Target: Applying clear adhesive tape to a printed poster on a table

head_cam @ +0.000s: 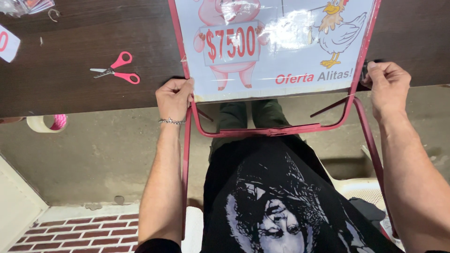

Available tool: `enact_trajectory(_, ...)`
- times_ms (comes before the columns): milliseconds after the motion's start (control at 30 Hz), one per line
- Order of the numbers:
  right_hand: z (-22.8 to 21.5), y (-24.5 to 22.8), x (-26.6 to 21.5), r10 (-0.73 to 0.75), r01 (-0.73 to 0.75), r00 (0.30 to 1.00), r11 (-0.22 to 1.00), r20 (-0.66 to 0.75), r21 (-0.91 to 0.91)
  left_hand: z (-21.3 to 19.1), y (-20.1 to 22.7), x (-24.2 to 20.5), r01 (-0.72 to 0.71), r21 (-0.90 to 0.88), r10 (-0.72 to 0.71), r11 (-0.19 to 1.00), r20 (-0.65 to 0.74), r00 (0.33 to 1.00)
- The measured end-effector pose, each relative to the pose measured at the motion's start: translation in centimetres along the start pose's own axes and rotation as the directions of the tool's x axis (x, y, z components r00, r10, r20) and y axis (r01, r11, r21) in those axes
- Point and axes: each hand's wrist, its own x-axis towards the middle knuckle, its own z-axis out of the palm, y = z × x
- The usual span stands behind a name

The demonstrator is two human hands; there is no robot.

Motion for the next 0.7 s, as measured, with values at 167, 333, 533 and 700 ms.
enact_trajectory(167, 0.0, 0.8, 0.5, 0.003, -0.003, 1.000, 1.000, -0.010, 0.004, 0.0, -0.4, 0.3, -0.013, 0.022, 0.013, 1.000, -0.009, 1.000)
enact_trajectory(333, 0.0, 0.9, 0.7, 0.013, -0.013, 1.000, 1.000, -0.017, 0.005, 0.1, -0.1, 0.3, -0.002, 0.024, 0.002, 1.000, -0.018, 1.000)
enact_trajectory(533, 0.2, 0.2, 0.8, 0.045, -0.045, 0.999, 0.998, -0.017, -0.036, -0.1, -0.1, 0.6, -0.028, 0.102, 0.030, 0.994, -0.017, 0.999)
enact_trajectory(700, 0.1, -0.1, 1.0, 0.085, -0.086, 0.996, 0.992, -0.010, -0.095, -0.7, -0.8, 1.3, -0.123, 0.241, 0.119, 0.963, 0.033, 0.992)
